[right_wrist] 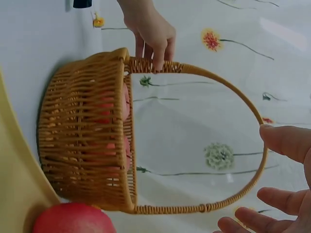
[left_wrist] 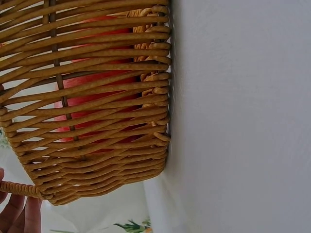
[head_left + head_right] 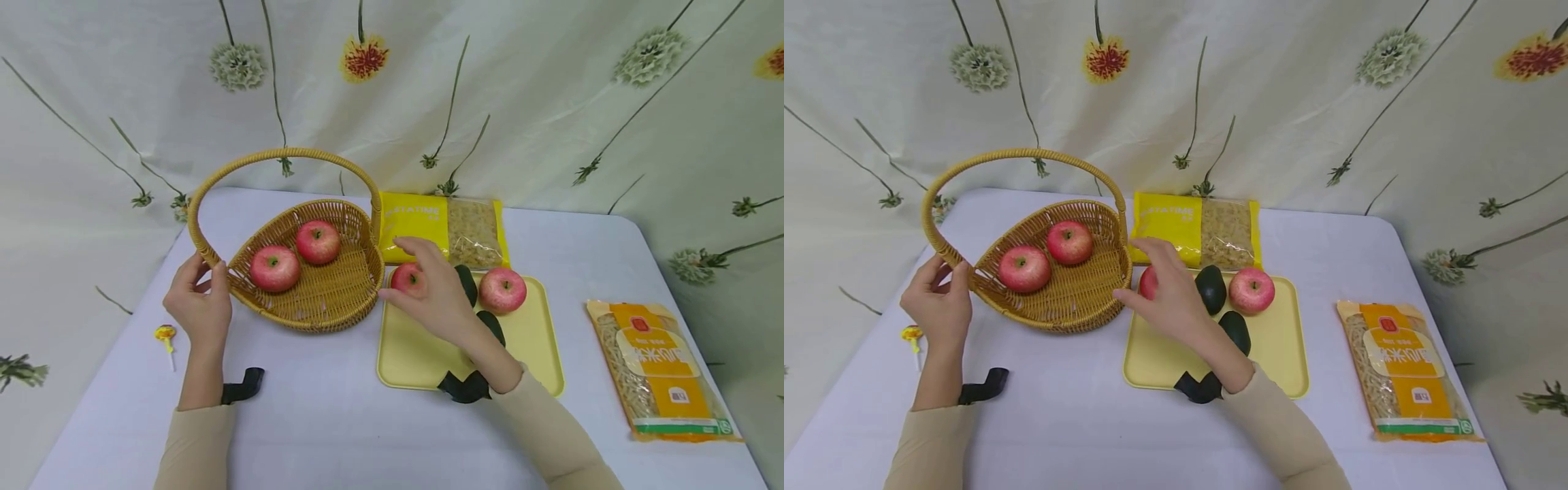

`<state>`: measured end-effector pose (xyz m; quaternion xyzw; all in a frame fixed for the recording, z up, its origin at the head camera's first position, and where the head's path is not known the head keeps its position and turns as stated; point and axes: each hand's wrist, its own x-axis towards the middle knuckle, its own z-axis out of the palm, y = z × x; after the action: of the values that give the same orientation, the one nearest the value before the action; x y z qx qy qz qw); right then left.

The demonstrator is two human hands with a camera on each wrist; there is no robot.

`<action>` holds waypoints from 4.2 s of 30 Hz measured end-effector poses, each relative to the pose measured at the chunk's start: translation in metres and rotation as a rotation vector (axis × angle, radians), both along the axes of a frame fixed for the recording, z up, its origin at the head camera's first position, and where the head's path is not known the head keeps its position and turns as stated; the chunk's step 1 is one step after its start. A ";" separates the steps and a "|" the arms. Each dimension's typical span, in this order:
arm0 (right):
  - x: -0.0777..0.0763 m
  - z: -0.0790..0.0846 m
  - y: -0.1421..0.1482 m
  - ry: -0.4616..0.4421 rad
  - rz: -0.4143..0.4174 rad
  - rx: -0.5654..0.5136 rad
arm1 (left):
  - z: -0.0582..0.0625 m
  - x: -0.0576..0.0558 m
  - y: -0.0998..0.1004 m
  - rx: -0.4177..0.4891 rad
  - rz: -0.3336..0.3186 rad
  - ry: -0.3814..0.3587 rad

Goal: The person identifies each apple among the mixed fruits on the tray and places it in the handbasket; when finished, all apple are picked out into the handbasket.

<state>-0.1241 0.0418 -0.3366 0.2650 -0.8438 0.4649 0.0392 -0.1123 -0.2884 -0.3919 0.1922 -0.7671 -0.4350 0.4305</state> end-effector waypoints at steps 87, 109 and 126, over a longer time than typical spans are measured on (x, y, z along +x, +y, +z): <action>-0.034 -0.082 0.017 -0.016 -0.167 0.330 | -0.010 -0.002 -0.007 -0.043 -0.003 0.001; -0.031 -0.083 0.015 0.046 -0.180 0.373 | -0.010 -0.002 -0.008 -0.045 0.002 0.001; -0.027 -0.046 0.036 -0.027 -0.149 0.163 | -0.009 -0.002 -0.007 -0.039 -0.003 -0.004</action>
<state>-0.1515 0.0774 -0.3830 0.1976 -0.8967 0.3941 0.0404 -0.1148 -0.2950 -0.4011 0.1833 -0.7768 -0.4201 0.4318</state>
